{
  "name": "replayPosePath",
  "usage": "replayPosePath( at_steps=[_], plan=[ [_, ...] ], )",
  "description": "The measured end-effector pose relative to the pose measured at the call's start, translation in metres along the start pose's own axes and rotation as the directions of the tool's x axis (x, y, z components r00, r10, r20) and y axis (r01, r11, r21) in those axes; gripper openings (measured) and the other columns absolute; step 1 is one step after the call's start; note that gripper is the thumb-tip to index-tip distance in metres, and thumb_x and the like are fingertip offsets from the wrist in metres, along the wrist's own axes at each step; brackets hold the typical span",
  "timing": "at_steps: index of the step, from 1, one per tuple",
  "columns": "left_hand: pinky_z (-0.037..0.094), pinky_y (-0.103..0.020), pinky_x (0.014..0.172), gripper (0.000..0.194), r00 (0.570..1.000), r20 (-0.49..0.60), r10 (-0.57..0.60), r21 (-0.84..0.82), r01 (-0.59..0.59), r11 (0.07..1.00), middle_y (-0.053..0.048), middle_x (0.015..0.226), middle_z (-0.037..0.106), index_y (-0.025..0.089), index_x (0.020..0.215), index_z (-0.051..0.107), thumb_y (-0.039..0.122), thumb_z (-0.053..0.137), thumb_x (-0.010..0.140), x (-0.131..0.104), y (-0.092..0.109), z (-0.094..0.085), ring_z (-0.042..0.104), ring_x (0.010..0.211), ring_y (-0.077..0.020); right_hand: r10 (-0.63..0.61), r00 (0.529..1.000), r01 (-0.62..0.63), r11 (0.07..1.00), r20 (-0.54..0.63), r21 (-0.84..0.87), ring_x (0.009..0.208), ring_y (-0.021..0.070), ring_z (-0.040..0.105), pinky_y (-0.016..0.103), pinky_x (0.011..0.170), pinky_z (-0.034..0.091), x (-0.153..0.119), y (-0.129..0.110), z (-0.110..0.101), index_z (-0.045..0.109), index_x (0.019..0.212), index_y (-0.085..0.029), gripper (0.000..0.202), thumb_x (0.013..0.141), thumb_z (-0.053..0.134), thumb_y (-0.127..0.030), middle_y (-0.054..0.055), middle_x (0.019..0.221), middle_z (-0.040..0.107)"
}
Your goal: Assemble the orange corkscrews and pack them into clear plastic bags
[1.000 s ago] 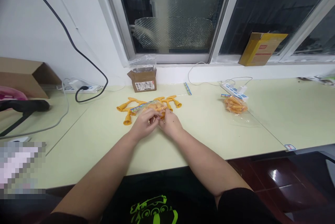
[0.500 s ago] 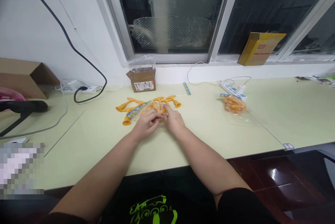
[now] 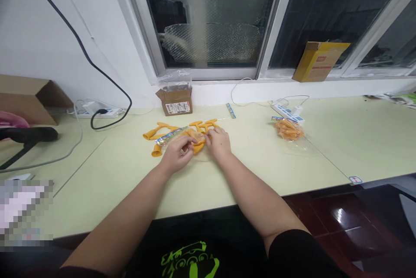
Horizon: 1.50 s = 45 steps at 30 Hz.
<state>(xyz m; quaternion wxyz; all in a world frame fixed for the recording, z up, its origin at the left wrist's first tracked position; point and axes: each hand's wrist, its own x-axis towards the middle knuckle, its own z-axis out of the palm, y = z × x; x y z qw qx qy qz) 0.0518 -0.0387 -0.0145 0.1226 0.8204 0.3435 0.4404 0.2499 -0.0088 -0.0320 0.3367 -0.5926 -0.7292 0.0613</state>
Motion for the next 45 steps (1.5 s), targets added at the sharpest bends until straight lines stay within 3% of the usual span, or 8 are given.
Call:
replayPosePath(
  at_steps=[6,12,19,24,28,32,41,45],
  plan=[
    [0.045,-0.03,0.064,0.034,0.987,0.076,-0.143,0.091,0.136,0.987,0.001,0.074,0.058,0.022,0.113,0.065,0.018,0.066,0.08,-0.001,0.003,0.001,0.057,0.067,-0.0171,0.095,0.995,-0.1,0.974,0.03,0.205,0.069,0.0195,0.059,0.031,0.069,0.044,0.0,0.005,0.002,0.061,0.097,-0.022,0.017,0.1,0.046,-0.031,0.002,0.08,0.068],
    [0.046,-0.032,0.065,0.056,0.96,0.205,-0.189,0.183,0.152,0.971,-0.002,0.087,0.063,0.024,0.124,0.059,0.01,0.066,0.071,-0.003,0.007,0.003,0.062,0.079,-0.0224,0.12,0.992,-0.121,0.933,0.023,0.339,0.067,0.0177,0.059,0.029,0.069,0.045,0.002,0.013,0.001,0.061,0.093,-0.021,0.01,0.087,0.056,-0.027,-0.001,0.073,0.066],
    [0.049,-0.031,0.072,0.046,0.975,0.171,-0.141,0.061,0.133,0.989,-0.003,0.093,0.062,0.023,0.112,0.06,0.003,0.057,0.071,0.0,-0.008,-0.012,0.06,0.081,-0.0189,-0.064,0.981,-0.079,0.729,0.184,0.68,0.125,0.0228,0.061,0.039,0.099,0.049,0.013,0.027,-0.001,0.07,0.122,-0.02,0.049,0.102,0.03,-0.04,0.009,0.13,0.07],
    [0.046,-0.027,0.064,0.037,0.986,0.095,-0.133,0.037,0.13,0.991,0.0,0.081,0.056,0.021,0.105,0.064,0.005,0.054,0.073,0.002,-0.014,-0.016,0.053,0.071,-0.0156,-0.001,0.968,-0.124,0.866,0.249,0.485,0.126,0.0215,0.061,0.04,0.112,0.042,0.017,0.033,0.005,0.075,0.114,-0.02,0.051,0.107,0.029,-0.042,0.008,0.125,0.073],
    [0.045,-0.026,0.063,0.034,0.992,-0.024,-0.127,0.04,0.128,0.991,0.001,0.078,0.055,0.021,0.103,0.064,0.006,0.055,0.074,0.001,-0.014,-0.017,0.052,0.068,-0.0143,0.004,0.987,-0.037,0.98,0.163,0.197,0.104,0.0217,0.066,0.037,0.1,0.049,0.018,0.038,0.005,0.074,0.102,-0.019,0.028,0.099,0.049,-0.03,0.008,0.107,0.073],
    [0.045,-0.027,0.063,0.031,0.978,-0.109,-0.176,0.083,0.185,0.979,0.0,0.079,0.055,0.021,0.101,0.062,0.007,0.055,0.074,0.002,-0.014,-0.023,0.054,0.069,-0.0151,0.178,0.971,-0.186,0.982,0.159,0.039,0.09,0.0215,0.066,0.034,0.085,0.051,0.014,0.039,0.003,0.067,0.116,-0.021,0.029,0.088,0.064,-0.026,0.006,0.099,0.07],
    [0.036,-0.028,0.055,0.024,0.919,-0.05,-0.392,0.234,0.392,0.89,0.004,0.065,0.05,0.023,0.087,0.053,0.008,0.054,0.069,0.003,-0.024,-0.04,0.051,0.059,-0.0167,0.321,0.928,-0.333,0.942,0.19,0.033,0.087,0.0266,0.068,0.037,0.078,0.051,0.01,0.039,-0.001,0.06,0.123,-0.024,0.049,0.075,0.071,-0.025,0.008,0.098,0.073],
    [0.033,-0.027,0.052,0.023,0.904,0.063,-0.423,0.249,0.396,0.884,0.006,0.058,0.047,0.023,0.088,0.055,0.011,0.059,0.069,0.003,-0.018,-0.048,0.049,0.055,-0.0165,0.387,0.908,-0.418,0.858,0.157,0.3,0.08,0.0217,0.067,0.033,0.07,0.052,0.013,0.035,-0.005,0.055,0.123,-0.023,0.051,0.074,0.069,-0.028,0.003,0.096,0.072]
  ],
)
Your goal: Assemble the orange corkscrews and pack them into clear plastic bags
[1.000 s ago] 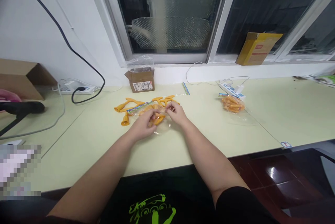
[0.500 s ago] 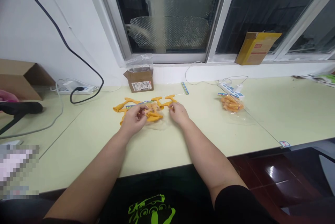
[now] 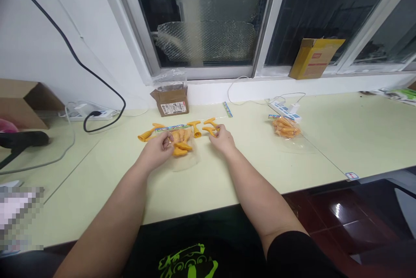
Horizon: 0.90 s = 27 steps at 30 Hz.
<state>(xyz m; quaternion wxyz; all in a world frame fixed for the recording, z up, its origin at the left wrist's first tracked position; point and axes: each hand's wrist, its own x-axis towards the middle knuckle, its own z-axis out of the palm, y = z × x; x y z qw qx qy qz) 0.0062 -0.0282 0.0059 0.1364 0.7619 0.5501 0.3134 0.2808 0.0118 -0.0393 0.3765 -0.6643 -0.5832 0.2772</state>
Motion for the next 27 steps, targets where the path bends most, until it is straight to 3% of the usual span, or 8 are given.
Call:
replayPosePath(
  at_steps=[4,7,11,14,18,21,24,27],
  plan=[
    [0.035,-0.027,0.054,0.013,0.993,0.115,0.036,-0.011,-0.035,0.999,0.004,0.062,0.052,0.022,0.075,0.051,0.017,0.063,0.072,-0.002,0.005,-0.007,0.049,0.057,-0.0154,0.029,0.996,-0.068,0.866,0.087,0.496,0.074,0.0166,0.063,0.028,0.066,0.049,0.0,-0.012,0.0,0.055,0.12,-0.021,0.053,0.068,0.065,-0.027,-0.002,0.085,0.066],
    [0.033,-0.027,0.054,0.02,0.993,0.094,0.065,0.011,-0.066,0.998,0.003,0.064,0.052,0.022,0.068,0.043,0.015,0.061,0.073,-0.002,0.004,-0.007,0.047,0.058,-0.0153,-0.029,0.988,-0.08,0.731,0.149,0.678,0.074,0.0146,0.059,0.027,0.069,0.047,-0.006,-0.019,-0.001,0.065,0.107,-0.019,0.044,0.064,0.071,-0.029,-0.001,0.083,0.063],
    [0.031,-0.028,0.054,0.02,0.992,0.102,0.074,0.056,-0.08,0.995,0.002,0.064,0.053,0.022,0.068,0.043,0.01,0.057,0.074,-0.002,0.002,-0.002,0.047,0.059,-0.0163,-0.092,0.973,-0.102,0.654,0.212,0.75,0.068,0.0133,0.051,0.028,0.067,0.046,-0.017,-0.025,-0.004,0.07,0.092,-0.02,0.033,0.073,0.076,-0.046,0.0,0.078,0.056],
    [0.031,-0.028,0.054,0.016,0.982,0.18,0.06,0.055,-0.071,0.996,0.002,0.066,0.056,0.023,0.074,0.052,0.008,0.057,0.072,-0.004,0.003,-0.002,0.05,0.06,-0.0173,-0.096,0.971,-0.116,0.614,0.22,0.781,0.064,0.0139,0.044,0.028,0.063,0.046,-0.023,-0.029,-0.008,0.068,0.085,-0.022,0.041,0.082,0.068,-0.062,-0.002,0.069,0.043],
    [0.03,-0.029,0.054,0.013,0.964,0.264,0.036,0.065,-0.055,0.996,0.002,0.068,0.056,0.023,0.078,0.054,0.015,0.062,0.072,-0.006,0.009,-0.005,0.053,0.062,-0.0178,-0.035,0.942,-0.222,0.682,0.333,0.697,0.058,0.0126,0.035,0.026,0.056,0.045,-0.026,-0.031,-0.013,0.064,0.076,-0.021,0.051,0.084,0.061,-0.072,-0.005,0.063,0.033],
    [0.031,-0.029,0.056,0.015,0.968,0.251,0.025,0.054,-0.04,0.998,0.002,0.067,0.053,0.022,0.073,0.045,0.02,0.059,0.078,-0.006,0.015,-0.003,0.05,0.063,-0.0164,0.015,0.968,-0.174,0.761,0.251,0.625,0.054,0.0106,0.036,0.022,0.049,0.037,-0.025,-0.03,-0.015,0.064,0.072,-0.02,0.053,0.086,0.06,-0.071,-0.004,0.061,0.037],
    [0.033,-0.029,0.058,0.014,0.966,0.253,0.06,-0.006,-0.06,0.998,0.003,0.067,0.051,0.022,0.075,0.043,0.022,0.056,0.082,-0.006,0.019,0.005,0.049,0.063,-0.0152,0.066,0.982,-0.164,0.756,0.175,0.633,0.046,0.0084,0.031,0.021,0.042,0.026,-0.021,-0.028,-0.022,0.066,0.076,-0.02,0.052,0.088,0.06,-0.07,-0.006,0.055,0.034],
    [0.033,-0.029,0.058,0.014,0.968,0.23,0.097,-0.061,-0.085,0.995,0.004,0.067,0.051,0.022,0.078,0.046,0.026,0.056,0.086,-0.006,0.021,0.014,0.048,0.062,-0.0148,0.071,0.965,-0.236,0.656,0.253,0.716,0.038,0.0083,0.032,0.02,0.037,0.027,-0.019,-0.027,-0.033,0.07,0.093,-0.021,0.055,0.089,0.057,-0.074,-0.008,0.048,0.033]
  ],
)
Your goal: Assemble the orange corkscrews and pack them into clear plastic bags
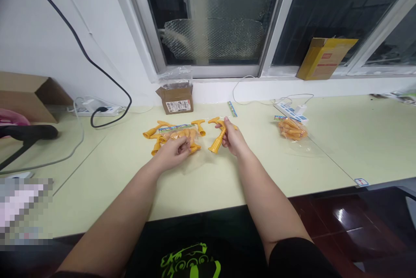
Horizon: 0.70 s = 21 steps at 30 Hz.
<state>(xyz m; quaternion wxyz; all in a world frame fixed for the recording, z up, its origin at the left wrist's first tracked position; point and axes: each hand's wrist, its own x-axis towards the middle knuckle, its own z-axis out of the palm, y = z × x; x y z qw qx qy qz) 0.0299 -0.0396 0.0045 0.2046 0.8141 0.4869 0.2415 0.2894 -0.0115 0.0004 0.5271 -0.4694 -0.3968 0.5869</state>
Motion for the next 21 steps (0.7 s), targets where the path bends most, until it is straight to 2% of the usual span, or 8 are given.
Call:
replayPosePath(
  at_steps=[3,6,9,12,16,18,21],
  plan=[
    [0.033,-0.029,0.058,0.021,0.998,-0.065,0.005,-0.021,-0.006,1.0,0.004,0.065,0.051,0.022,0.075,0.046,0.034,0.058,0.089,0.002,-0.002,0.005,0.047,0.06,-0.0145,0.015,0.995,-0.022,0.997,0.099,0.074,0.039,0.0105,0.048,0.02,0.039,0.043,-0.003,-0.007,-0.006,0.07,0.111,-0.02,0.057,0.094,0.054,-0.072,-0.007,0.048,0.045],
    [0.035,-0.029,0.058,0.023,0.988,-0.154,-0.026,-0.068,0.016,0.998,0.004,0.063,0.05,0.022,0.075,0.048,0.036,0.059,0.09,0.004,-0.008,0.006,0.046,0.058,-0.0141,0.042,0.971,-0.059,0.996,0.237,0.065,0.046,0.0121,0.06,0.021,0.045,0.052,-0.007,-0.01,-0.007,0.067,0.125,-0.022,0.048,0.098,0.056,-0.061,-0.002,0.058,0.062],
    [0.035,-0.028,0.057,0.022,0.974,-0.219,-0.06,-0.123,0.033,0.992,0.004,0.062,0.05,0.021,0.075,0.051,0.036,0.059,0.09,0.006,-0.012,0.006,0.046,0.057,-0.0137,0.031,0.926,-0.055,0.997,0.375,0.054,0.058,0.0129,0.07,0.023,0.056,0.06,-0.01,-0.008,-0.007,0.068,0.122,-0.021,0.04,0.093,0.07,-0.049,0.002,0.075,0.075],
    [0.034,-0.028,0.055,0.025,0.965,-0.249,-0.085,-0.142,0.051,0.989,0.005,0.06,0.047,0.021,0.075,0.053,0.039,0.058,0.092,0.007,-0.013,0.007,0.043,0.056,-0.0135,0.009,0.844,-0.021,1.0,0.536,0.017,0.071,0.0145,0.074,0.027,0.07,0.063,-0.013,-0.006,-0.009,0.072,0.111,-0.017,0.037,0.084,0.082,-0.04,0.005,0.085,0.077],
    [0.034,-0.028,0.055,0.027,0.967,-0.246,-0.065,-0.152,0.028,0.988,0.004,0.061,0.05,0.021,0.076,0.056,0.042,0.057,0.094,0.007,-0.012,0.007,0.044,0.056,-0.0138,0.044,0.662,0.004,0.998,0.748,-0.062,0.08,0.0169,0.075,0.032,0.078,0.063,-0.016,-0.003,-0.011,0.074,0.108,-0.014,0.037,0.082,0.085,-0.037,0.009,0.093,0.078],
    [0.035,-0.028,0.056,0.027,0.966,-0.255,-0.049,-0.154,0.009,0.988,0.003,0.064,0.053,0.021,0.076,0.055,0.042,0.056,0.094,0.006,-0.011,0.006,0.046,0.057,-0.0139,0.032,0.62,0.021,0.998,0.784,-0.058,0.089,0.0186,0.076,0.035,0.085,0.062,-0.018,-0.001,-0.009,0.074,0.113,-0.015,0.038,0.083,0.085,-0.035,0.01,0.1,0.079],
    [0.037,-0.028,0.058,0.026,0.953,-0.299,-0.045,-0.131,0.006,0.991,0.002,0.067,0.055,0.021,0.077,0.055,0.04,0.055,0.095,0.006,-0.009,0.004,0.048,0.059,-0.014,0.022,0.597,0.066,0.995,0.802,-0.076,0.104,0.0198,0.074,0.037,0.095,0.058,-0.019,0.0,-0.005,0.072,0.124,-0.017,0.042,0.086,0.081,-0.03,0.012,0.118,0.076]
  ],
)
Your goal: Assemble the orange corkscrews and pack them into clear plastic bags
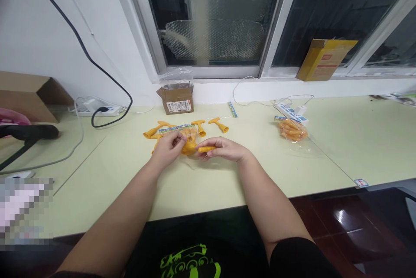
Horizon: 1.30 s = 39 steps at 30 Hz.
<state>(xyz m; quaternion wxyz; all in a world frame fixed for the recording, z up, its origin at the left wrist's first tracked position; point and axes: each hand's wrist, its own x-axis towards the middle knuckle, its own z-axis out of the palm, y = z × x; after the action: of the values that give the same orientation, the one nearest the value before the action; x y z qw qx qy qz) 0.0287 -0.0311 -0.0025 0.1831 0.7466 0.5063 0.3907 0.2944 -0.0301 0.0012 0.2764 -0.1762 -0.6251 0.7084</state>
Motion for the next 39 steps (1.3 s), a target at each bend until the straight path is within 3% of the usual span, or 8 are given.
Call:
replayPosePath(
  at_steps=[4,8,14,18,21,28,32,39],
  plan=[
    [0.037,-0.029,0.059,0.025,0.999,-0.031,-0.014,0.058,0.016,0.998,0.002,0.067,0.056,0.021,0.079,0.056,0.04,0.056,0.095,0.0,0.004,-0.003,0.049,0.06,-0.0145,0.052,0.999,-0.05,0.989,0.014,-0.138,0.114,0.0203,0.069,0.03,0.087,0.059,0.001,0.0,0.0,0.07,0.131,-0.02,0.043,0.088,0.073,-0.02,0.012,0.132,0.071],
    [0.037,-0.029,0.06,0.021,0.999,-0.03,-0.02,0.069,0.022,0.997,0.002,0.064,0.056,0.021,0.082,0.06,0.039,0.058,0.093,-0.001,0.005,-0.003,0.051,0.061,-0.0157,0.094,0.992,-0.107,0.978,-0.082,-0.18,0.109,0.0198,0.071,0.024,0.071,0.06,0.002,0.002,0.0,0.066,0.138,-0.023,0.048,0.09,0.062,-0.016,0.012,0.15,0.058],
    [0.038,-0.03,0.061,0.02,0.996,0.017,0.089,0.083,-0.09,0.992,0.001,0.066,0.056,0.021,0.089,0.066,0.037,0.055,0.096,-0.001,0.001,0.001,0.051,0.062,-0.016,0.034,0.988,-0.079,0.947,-0.148,-0.311,0.092,0.015,0.072,0.034,0.076,0.064,0.019,0.02,0.018,0.052,0.152,-0.026,0.056,0.097,0.05,-0.018,0.013,0.157,0.049],
    [0.041,-0.03,0.064,0.019,0.99,-0.009,0.139,0.063,-0.138,0.988,-0.001,0.073,0.061,0.02,0.089,0.066,0.032,0.054,0.096,-0.001,0.001,0.003,0.053,0.066,-0.0163,-0.217,0.91,-0.066,0.765,-0.353,-0.64,0.106,0.0206,0.071,0.041,0.094,0.06,0.035,0.033,0.039,0.064,0.142,-0.026,0.05,0.098,0.044,-0.013,0.01,0.145,0.062],
    [0.041,-0.03,0.063,0.019,0.989,0.0,0.151,0.02,-0.151,0.988,-0.001,0.071,0.061,0.02,0.089,0.067,0.034,0.055,0.097,-0.001,0.003,0.006,0.053,0.064,-0.0162,-0.345,0.845,-0.138,0.598,-0.409,-0.789,0.119,0.0228,0.067,0.042,0.108,0.051,0.041,0.037,0.047,0.067,0.136,-0.025,0.045,0.097,0.048,-0.012,0.009,0.132,0.071],
    [0.04,-0.03,0.061,0.019,0.992,-0.003,0.129,0.006,-0.129,0.992,0.0,0.068,0.059,0.02,0.089,0.067,0.033,0.056,0.096,-0.002,0.006,0.01,0.051,0.062,-0.0159,-0.271,0.879,-0.279,0.375,-0.392,-0.884,0.116,0.0237,0.066,0.034,0.103,0.05,0.033,0.031,0.051,0.065,0.137,-0.023,0.048,0.09,0.061,-0.017,0.009,0.134,0.067],
    [0.039,-0.03,0.061,0.02,0.99,0.003,0.142,-0.007,-0.142,0.99,0.001,0.066,0.056,0.02,0.089,0.067,0.034,0.056,0.097,-0.001,0.005,0.01,0.049,0.061,-0.0152,-0.19,0.898,-0.331,0.303,-0.397,-0.893,0.115,0.023,0.067,0.031,0.097,0.051,0.029,0.026,0.046,0.062,0.141,-0.026,0.054,0.09,0.054,-0.01,0.008,0.133,0.067],
    [0.04,-0.029,0.063,0.015,0.979,0.089,0.186,-0.002,-0.187,0.982,0.001,0.071,0.057,0.02,0.089,0.063,0.029,0.055,0.097,-0.004,0.006,0.013,0.051,0.064,-0.015,-0.164,0.8,-0.53,0.258,-0.578,-0.808,0.099,0.0278,0.072,0.034,0.079,0.049,0.036,0.027,0.045,0.055,0.138,-0.021,0.038,0.102,0.053,-0.035,0.013,0.12,0.075]
  ],
)
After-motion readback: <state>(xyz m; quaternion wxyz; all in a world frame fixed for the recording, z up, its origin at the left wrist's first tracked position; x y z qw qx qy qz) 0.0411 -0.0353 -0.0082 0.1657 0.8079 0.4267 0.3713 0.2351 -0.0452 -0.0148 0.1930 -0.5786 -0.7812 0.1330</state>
